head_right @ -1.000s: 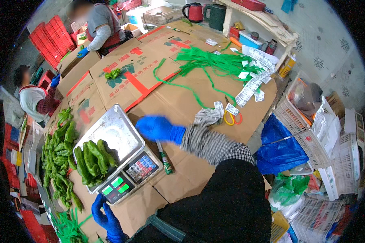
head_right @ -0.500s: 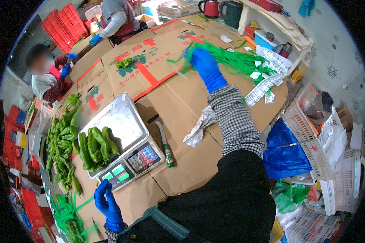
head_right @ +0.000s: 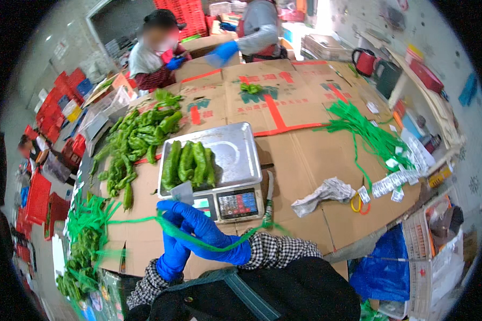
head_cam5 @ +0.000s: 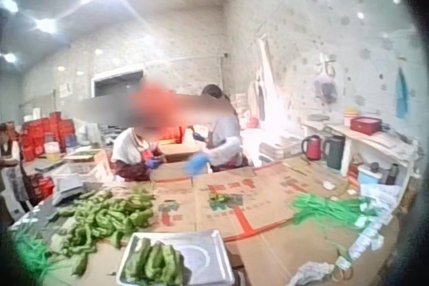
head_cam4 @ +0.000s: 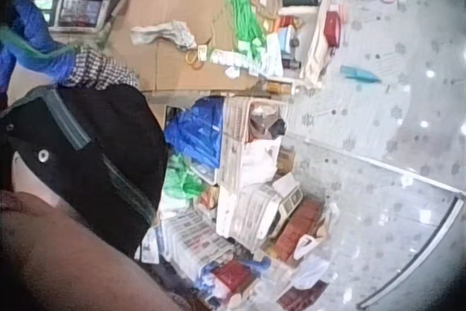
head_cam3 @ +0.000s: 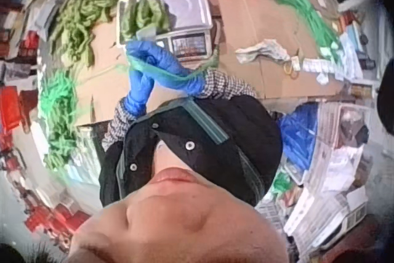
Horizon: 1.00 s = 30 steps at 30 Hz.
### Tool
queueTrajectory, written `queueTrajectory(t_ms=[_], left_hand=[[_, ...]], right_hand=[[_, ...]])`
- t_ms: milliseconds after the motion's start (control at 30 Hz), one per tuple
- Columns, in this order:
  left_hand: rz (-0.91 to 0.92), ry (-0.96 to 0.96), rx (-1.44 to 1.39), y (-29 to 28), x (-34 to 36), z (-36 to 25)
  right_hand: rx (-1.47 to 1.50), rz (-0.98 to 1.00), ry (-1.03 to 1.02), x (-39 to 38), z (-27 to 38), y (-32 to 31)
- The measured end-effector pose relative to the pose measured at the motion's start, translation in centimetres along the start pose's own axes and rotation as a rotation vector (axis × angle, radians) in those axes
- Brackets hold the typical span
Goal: The person selects green peppers from a pile, places them on a digital scale, and then packs them into green mesh bags. The person repeats this process multiple times, handling peppers and bags by hand.
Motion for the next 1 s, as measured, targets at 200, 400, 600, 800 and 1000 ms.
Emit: queueTrajectory(t_ms=[200,400,600,800,1000], left_hand=[[-0.115,0.025,0.181,-4.4,-2.8,2.3],[-0.479,0.494,0.432,-7.0,-6.2,0.5],[-0.238,0.450,0.654,-6.0,-5.4,0.0],[-0.258,-0.173,0.233,-7.6,-7.0,3.9],[-0.679,0.067,0.534,-19.3,-8.9,6.9]], right_hand=[[0.086,0.141,0.213,0.2,-2.9,0.0],[0.038,-0.027,0.245,-0.8,-4.6,0.1],[-0.162,0.222,0.144,-2.7,-6.7,1.7],[-0.351,-0.138,0.045,-0.3,-3.8,1.0],[0.567,-0.695,-0.093,4.9,0.0,-11.8]])
Point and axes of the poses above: each hand's wrist, its own x-axis towards the middle knuckle, its own y-axis out of the palm, z = x × y, the point moved 1 cm from there along x, towards the middle knuckle, and after that the axes turned 9 degrees about -z, right-handed, at the moved point
